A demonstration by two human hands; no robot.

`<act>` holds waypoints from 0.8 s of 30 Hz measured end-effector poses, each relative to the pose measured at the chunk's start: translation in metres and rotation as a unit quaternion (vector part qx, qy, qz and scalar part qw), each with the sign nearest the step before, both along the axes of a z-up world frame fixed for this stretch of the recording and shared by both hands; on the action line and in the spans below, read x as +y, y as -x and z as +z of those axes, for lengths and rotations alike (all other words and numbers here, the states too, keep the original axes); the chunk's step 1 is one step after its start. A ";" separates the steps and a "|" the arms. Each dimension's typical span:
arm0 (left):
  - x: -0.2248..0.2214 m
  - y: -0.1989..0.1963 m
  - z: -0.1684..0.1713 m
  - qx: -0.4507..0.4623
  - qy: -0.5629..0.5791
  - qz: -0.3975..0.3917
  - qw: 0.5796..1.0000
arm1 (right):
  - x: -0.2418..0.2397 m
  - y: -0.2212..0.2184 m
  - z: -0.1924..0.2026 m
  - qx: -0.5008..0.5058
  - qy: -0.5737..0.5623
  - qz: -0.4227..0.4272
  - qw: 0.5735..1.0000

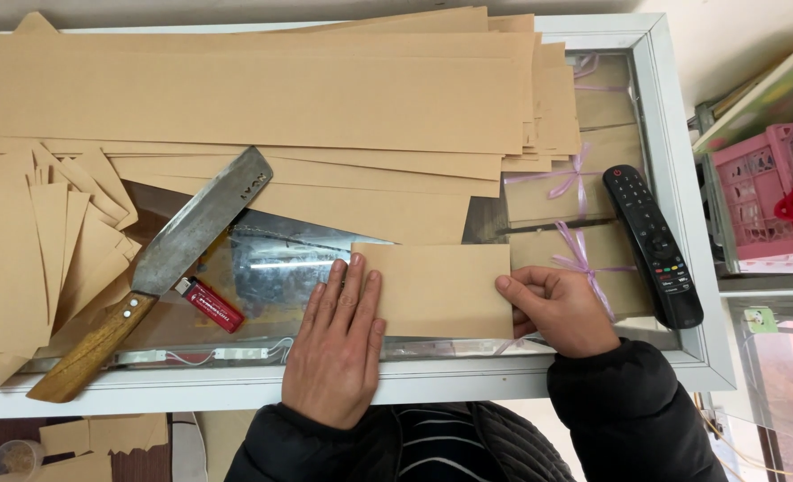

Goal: Folding brown paper sheets into wrappers at a workstation, occasionally using a knife to press creases.

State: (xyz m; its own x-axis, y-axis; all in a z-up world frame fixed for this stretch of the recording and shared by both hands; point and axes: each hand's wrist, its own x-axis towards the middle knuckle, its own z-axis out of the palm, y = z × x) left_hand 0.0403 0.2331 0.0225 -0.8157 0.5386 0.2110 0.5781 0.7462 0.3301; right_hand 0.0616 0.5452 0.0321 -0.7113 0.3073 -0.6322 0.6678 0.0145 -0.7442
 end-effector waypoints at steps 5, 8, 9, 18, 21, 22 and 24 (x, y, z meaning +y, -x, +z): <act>0.000 0.000 -0.002 -0.004 -0.003 0.003 1.000 | 0.001 0.000 -0.001 0.000 0.001 0.001 1.000; 0.000 0.000 -0.002 -0.003 0.003 0.002 1.000 | -0.001 0.001 0.003 -0.003 0.008 -0.001 1.000; 0.000 0.000 -0.002 -0.006 0.004 0.002 1.000 | -0.001 0.000 0.003 -0.001 0.008 -0.001 1.000; 0.001 0.000 -0.003 0.003 0.006 0.004 1.000 | -0.001 0.001 0.001 -0.002 0.010 -0.011 1.000; 0.000 0.001 -0.004 0.005 0.009 0.003 1.000 | 0.003 -0.001 -0.009 0.006 0.009 -0.010 1.000; 0.000 0.001 -0.004 0.008 0.008 0.001 1.000 | 0.005 -0.002 -0.013 0.012 0.006 -0.007 1.000; 0.000 0.001 -0.006 0.016 0.018 0.002 1.000 | 0.005 -0.002 -0.012 0.016 0.004 -0.007 1.000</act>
State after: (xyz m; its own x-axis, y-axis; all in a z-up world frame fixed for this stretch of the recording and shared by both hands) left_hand 0.0397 0.2331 0.0165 -0.8107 0.5433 0.2181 0.5854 0.7590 0.2851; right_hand 0.0637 0.5498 0.0199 -0.7271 0.3118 -0.6116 0.6434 -0.0012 -0.7655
